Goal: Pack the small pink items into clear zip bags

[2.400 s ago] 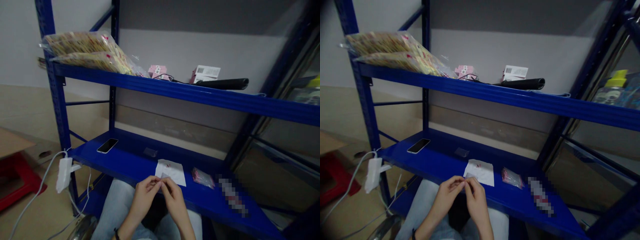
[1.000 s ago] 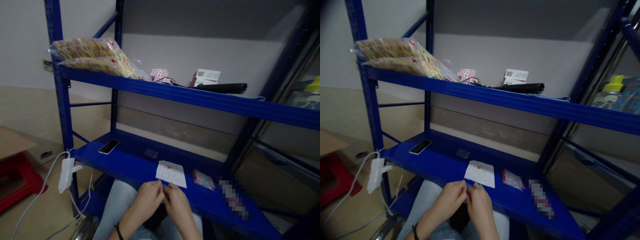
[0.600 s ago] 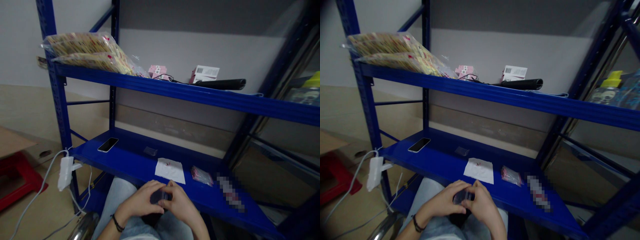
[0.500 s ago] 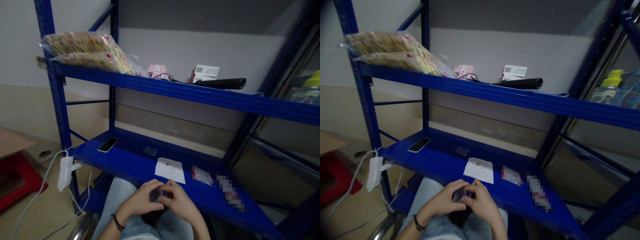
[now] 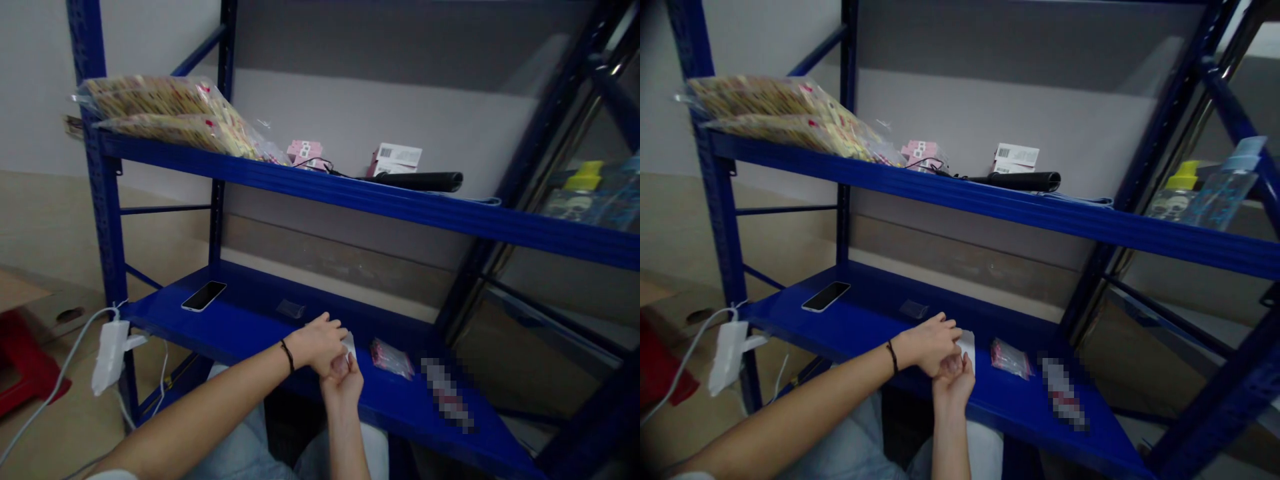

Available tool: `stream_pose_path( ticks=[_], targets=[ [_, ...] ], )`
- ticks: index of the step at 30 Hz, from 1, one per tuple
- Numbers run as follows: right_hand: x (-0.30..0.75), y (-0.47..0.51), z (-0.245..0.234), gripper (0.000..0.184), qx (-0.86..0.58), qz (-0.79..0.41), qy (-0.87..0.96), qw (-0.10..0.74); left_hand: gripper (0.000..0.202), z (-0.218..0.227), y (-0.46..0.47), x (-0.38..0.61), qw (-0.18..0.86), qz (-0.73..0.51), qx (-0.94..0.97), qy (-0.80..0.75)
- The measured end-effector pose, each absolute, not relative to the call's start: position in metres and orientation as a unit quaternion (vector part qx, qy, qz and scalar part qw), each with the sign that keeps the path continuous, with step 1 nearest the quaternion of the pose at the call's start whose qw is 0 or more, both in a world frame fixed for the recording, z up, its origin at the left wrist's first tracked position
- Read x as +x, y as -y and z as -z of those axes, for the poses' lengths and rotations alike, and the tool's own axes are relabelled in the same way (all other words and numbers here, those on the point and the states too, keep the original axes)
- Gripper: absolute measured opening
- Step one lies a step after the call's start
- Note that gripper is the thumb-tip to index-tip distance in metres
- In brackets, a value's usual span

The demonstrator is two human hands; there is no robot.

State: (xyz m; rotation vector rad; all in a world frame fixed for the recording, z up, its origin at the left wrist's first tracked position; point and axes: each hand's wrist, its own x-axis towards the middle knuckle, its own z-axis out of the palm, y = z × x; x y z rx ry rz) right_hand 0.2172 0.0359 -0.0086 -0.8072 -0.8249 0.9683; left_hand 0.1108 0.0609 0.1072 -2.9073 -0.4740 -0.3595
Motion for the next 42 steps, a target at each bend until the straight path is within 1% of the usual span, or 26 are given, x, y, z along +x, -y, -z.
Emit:
stream_pose_path(
  ticks=[2,5,6,8,10,12,16,19,21,23,25,26,29,33,35,36,38,39,40,42],
  targets=[
    [0.223,-0.041,0.006,0.024,-0.388,-0.409,0.374,0.736,0.028,-0.107,-0.068,0.102,0.055,0.165,-0.971,0.163],
    [0.240,-0.061,-0.004,0.028,-0.455,-0.363,0.373,0.723,0.045,-0.102,-0.091,0.073,-0.038,0.260,-0.941,0.211],
    [0.247,-0.072,-0.009,0.030,-0.476,-0.356,0.378,0.710,0.048,-0.098,-0.102,0.061,-0.066,0.290,-0.924,0.239],
    [0.261,-0.097,-0.021,0.034,-0.512,-0.351,0.395,0.677,0.048,-0.086,-0.130,0.038,-0.093,0.328,-0.884,0.319],
    [0.270,-0.121,-0.029,0.036,-0.555,-0.346,0.428,0.623,0.047,-0.071,-0.159,0.020,-0.100,0.302,-0.851,0.417],
    [0.274,-0.139,-0.031,0.038,-0.599,-0.327,0.470,0.559,0.047,-0.057,-0.186,0.009,-0.104,0.277,-0.842,0.451],
    [0.265,-0.152,-0.017,0.036,-0.673,-0.232,0.543,0.445,0.049,-0.036,-0.229,0.013,-0.109,0.207,-0.867,0.440],
    [0.255,-0.148,0.002,0.024,-0.704,-0.158,0.567,0.398,0.051,-0.020,-0.247,0.024,-0.122,0.140,-0.893,0.410],
    [0.249,-0.145,0.014,0.022,-0.713,-0.105,0.589,0.366,0.051,-0.006,-0.251,0.028,-0.133,0.103,-0.900,0.403],
    [0.247,-0.143,0.024,0.024,-0.707,-0.007,0.642,0.297,0.060,0.006,-0.248,0.027,-0.139,0.082,-0.899,0.407],
    [0.246,-0.143,0.030,0.025,-0.685,0.092,0.687,0.225,0.073,0.014,-0.242,0.026,-0.140,0.073,-0.896,0.415],
    [0.246,-0.143,0.032,0.025,-0.675,0.122,0.698,0.203,0.079,0.016,-0.239,0.026,-0.138,0.073,-0.894,0.419],
    [0.245,-0.144,0.034,0.023,-0.676,0.137,0.696,0.200,0.090,0.010,-0.230,0.027,-0.125,0.088,-0.887,0.436],
    [0.241,-0.141,0.031,0.021,-0.684,0.153,0.684,0.202,0.095,-0.007,-0.213,0.034,-0.095,0.136,-0.865,0.474],
    [0.238,-0.139,0.030,0.022,-0.690,0.157,0.677,0.204,0.092,-0.010,-0.194,0.042,-0.074,0.166,-0.847,0.499],
    [0.236,-0.138,0.029,0.022,-0.694,0.157,0.672,0.205,0.087,-0.009,-0.182,0.046,-0.063,0.186,-0.838,0.509],
    [0.233,-0.136,0.027,0.023,-0.704,0.155,0.661,0.208,0.068,-0.001,-0.153,0.058,-0.044,0.222,-0.827,0.514],
    [0.231,-0.135,0.026,0.023,-0.709,0.152,0.656,0.209,0.056,0.005,-0.137,0.063,-0.037,0.264,-0.826,0.496],
    [0.230,-0.133,0.025,0.023,-0.714,0.149,0.651,0.210,0.046,0.012,-0.123,0.068,-0.042,0.282,-0.838,0.465],
    [0.228,-0.130,0.020,0.022,-0.724,0.141,0.642,0.210,0.040,0.023,-0.098,0.076,-0.055,0.295,-0.855,0.423]
  ],
)
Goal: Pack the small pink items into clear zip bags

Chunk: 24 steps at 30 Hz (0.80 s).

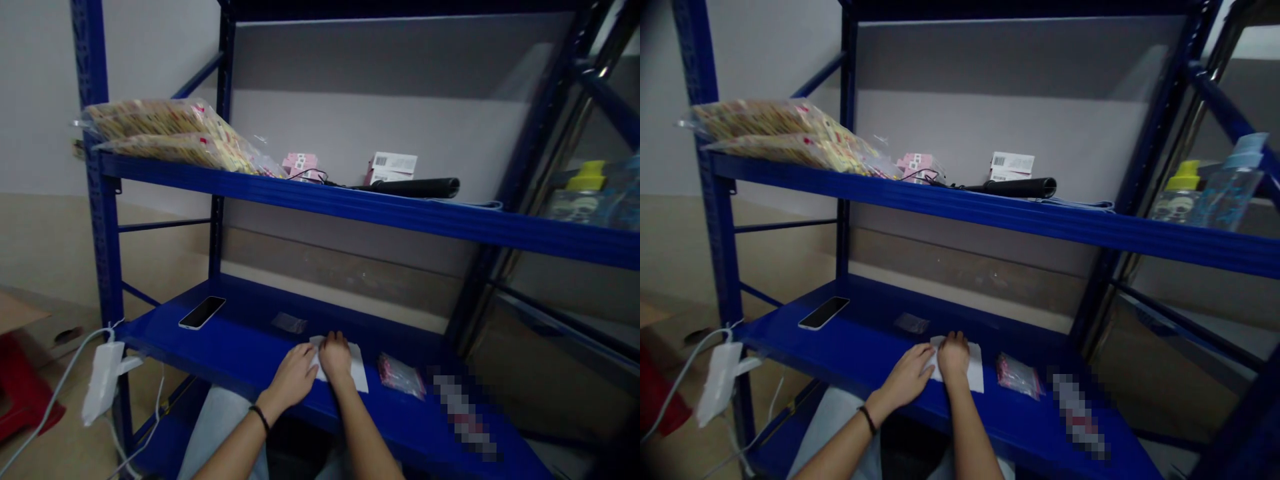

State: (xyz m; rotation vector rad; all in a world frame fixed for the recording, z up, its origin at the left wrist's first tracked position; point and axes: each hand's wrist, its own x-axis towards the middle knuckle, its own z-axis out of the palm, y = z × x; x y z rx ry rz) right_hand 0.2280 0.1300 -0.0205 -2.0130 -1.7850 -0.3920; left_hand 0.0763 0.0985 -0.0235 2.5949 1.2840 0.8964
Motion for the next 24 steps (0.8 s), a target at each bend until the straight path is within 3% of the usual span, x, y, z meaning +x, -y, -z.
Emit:
stream_pose_path(
  ticks=[7,12,19,24],
  targets=[
    [0.260,-0.103,-0.023,0.037,-0.753,0.101,0.612,0.219,0.038,0.028,-0.080,0.081,0.037,-0.267,0.875,-0.402],
    [0.365,-0.062,-0.050,0.040,-0.779,-0.010,0.539,0.320,0.038,0.034,-0.083,0.077,0.032,-0.279,0.873,-0.398],
    [0.471,-0.010,-0.027,0.036,-0.825,-0.069,0.477,0.296,0.035,0.018,-0.070,0.108,0.062,-0.373,0.839,-0.391],
    [0.470,0.015,-0.003,0.042,-0.782,-0.093,0.439,0.433,0.038,-0.030,-0.068,0.216,0.110,-0.328,0.913,-0.218]
  ],
)
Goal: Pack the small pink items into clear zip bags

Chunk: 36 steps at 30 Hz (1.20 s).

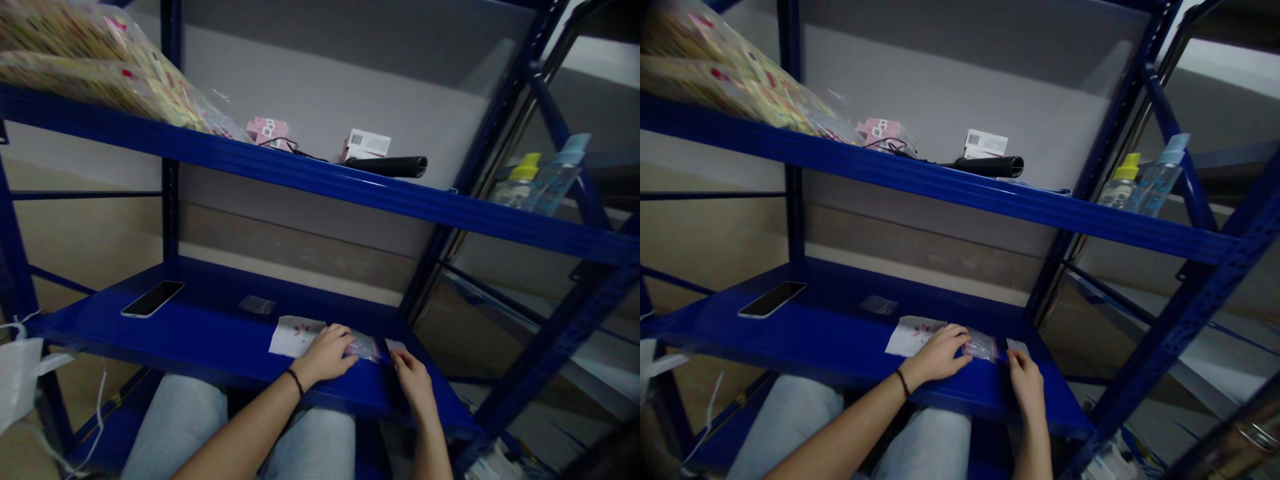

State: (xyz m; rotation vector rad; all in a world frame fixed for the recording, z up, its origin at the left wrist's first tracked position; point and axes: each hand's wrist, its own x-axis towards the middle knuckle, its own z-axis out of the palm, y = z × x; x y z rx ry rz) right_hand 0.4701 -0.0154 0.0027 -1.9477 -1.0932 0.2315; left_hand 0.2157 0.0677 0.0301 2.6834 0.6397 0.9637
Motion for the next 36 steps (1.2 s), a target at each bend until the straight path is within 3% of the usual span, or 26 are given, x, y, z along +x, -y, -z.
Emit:
stream_pose_path(
  ticks=[5,8,17,28,36],
  targets=[
    [0.471,0.034,0.009,0.047,-0.717,-0.130,0.438,0.527,0.065,-0.052,-0.100,0.307,0.133,-0.139,0.954,-0.228],
    [0.476,0.035,0.010,0.048,-0.714,-0.130,0.419,0.546,0.068,-0.045,-0.119,0.323,0.159,-0.087,0.955,-0.235],
    [0.478,0.030,0.015,0.044,-0.711,-0.134,0.408,0.556,0.079,-0.023,-0.137,0.309,0.213,-0.139,0.945,-0.207],
    [0.464,0.020,0.014,0.047,-0.691,-0.126,0.441,0.558,0.078,-0.019,-0.131,0.304,0.277,-0.185,0.927,-0.174],
    [0.450,0.013,0.017,0.040,-0.701,-0.052,0.531,0.473,0.066,-0.019,-0.132,0.303,0.309,-0.208,0.911,-0.175]
  ],
)
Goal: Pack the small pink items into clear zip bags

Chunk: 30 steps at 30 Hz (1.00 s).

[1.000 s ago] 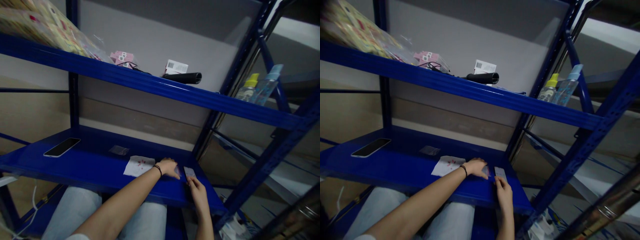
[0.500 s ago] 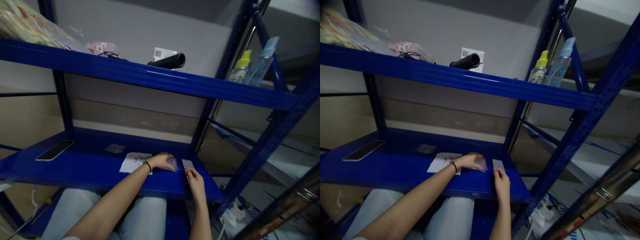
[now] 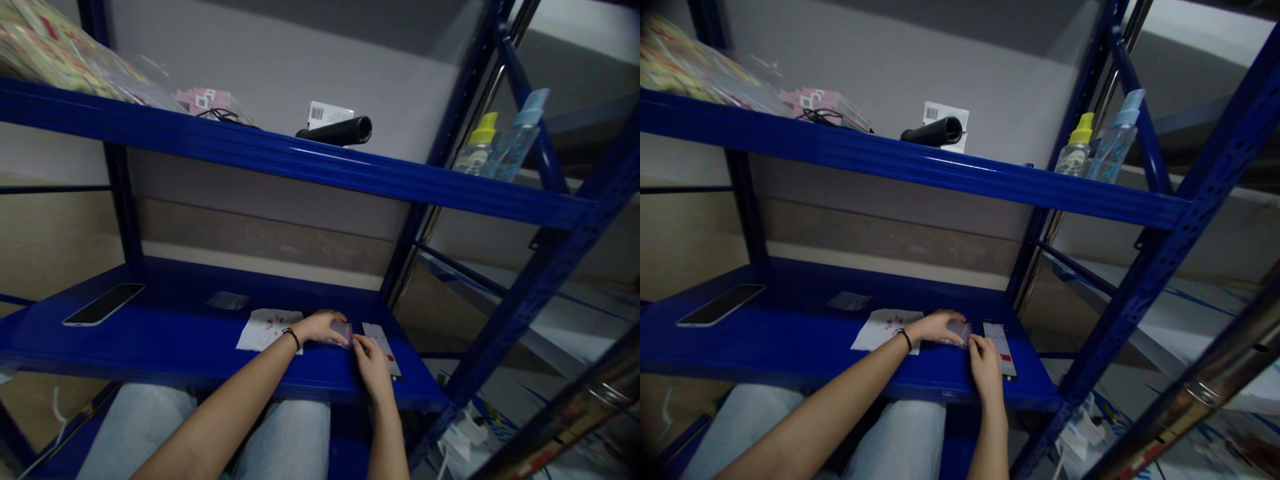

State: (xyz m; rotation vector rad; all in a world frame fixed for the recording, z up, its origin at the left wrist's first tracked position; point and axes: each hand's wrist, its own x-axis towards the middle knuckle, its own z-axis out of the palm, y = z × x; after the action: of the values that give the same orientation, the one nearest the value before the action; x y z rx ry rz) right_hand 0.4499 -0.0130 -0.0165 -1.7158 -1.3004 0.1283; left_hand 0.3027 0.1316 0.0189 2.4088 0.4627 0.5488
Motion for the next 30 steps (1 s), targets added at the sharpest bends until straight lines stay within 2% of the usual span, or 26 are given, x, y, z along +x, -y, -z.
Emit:
stream_pose_path(
  ticks=[3,6,10,13,16,20,23,27,30],
  targets=[
    [0.447,0.013,0.014,0.039,-0.717,-0.021,0.537,0.444,0.046,-0.023,-0.127,0.300,0.315,-0.237,0.904,-0.167],
    [0.448,0.012,0.012,0.039,-0.710,-0.012,0.530,0.463,0.021,-0.030,-0.120,0.295,0.321,-0.286,0.887,-0.168],
    [0.447,0.013,0.003,0.038,-0.678,-0.042,0.526,0.512,0.028,-0.042,-0.111,0.277,0.327,-0.362,0.848,-0.207],
    [0.427,0.019,-0.024,0.038,-0.655,-0.036,0.554,0.512,0.031,-0.056,-0.101,0.247,0.379,-0.378,0.822,-0.196],
    [0.388,0.026,-0.065,0.038,-0.614,-0.030,0.627,0.479,0.026,-0.073,-0.088,0.206,0.429,-0.349,0.819,-0.151],
    [0.332,0.029,-0.105,0.029,-0.557,-0.083,0.724,0.398,0.024,-0.093,-0.071,0.148,0.398,-0.310,0.849,-0.158],
    [0.299,0.023,-0.104,0.029,-0.544,-0.123,0.731,0.394,0.021,-0.091,-0.056,0.112,0.319,-0.351,0.848,-0.236],
    [0.255,0.014,-0.080,0.025,-0.542,-0.175,0.689,0.447,0.018,-0.066,-0.028,0.082,0.182,-0.521,0.713,-0.433],
    [0.219,0.015,-0.063,0.026,-0.525,-0.198,0.673,0.482,0.020,-0.048,-0.005,0.069,0.241,-0.540,0.681,-0.433]
  ],
)
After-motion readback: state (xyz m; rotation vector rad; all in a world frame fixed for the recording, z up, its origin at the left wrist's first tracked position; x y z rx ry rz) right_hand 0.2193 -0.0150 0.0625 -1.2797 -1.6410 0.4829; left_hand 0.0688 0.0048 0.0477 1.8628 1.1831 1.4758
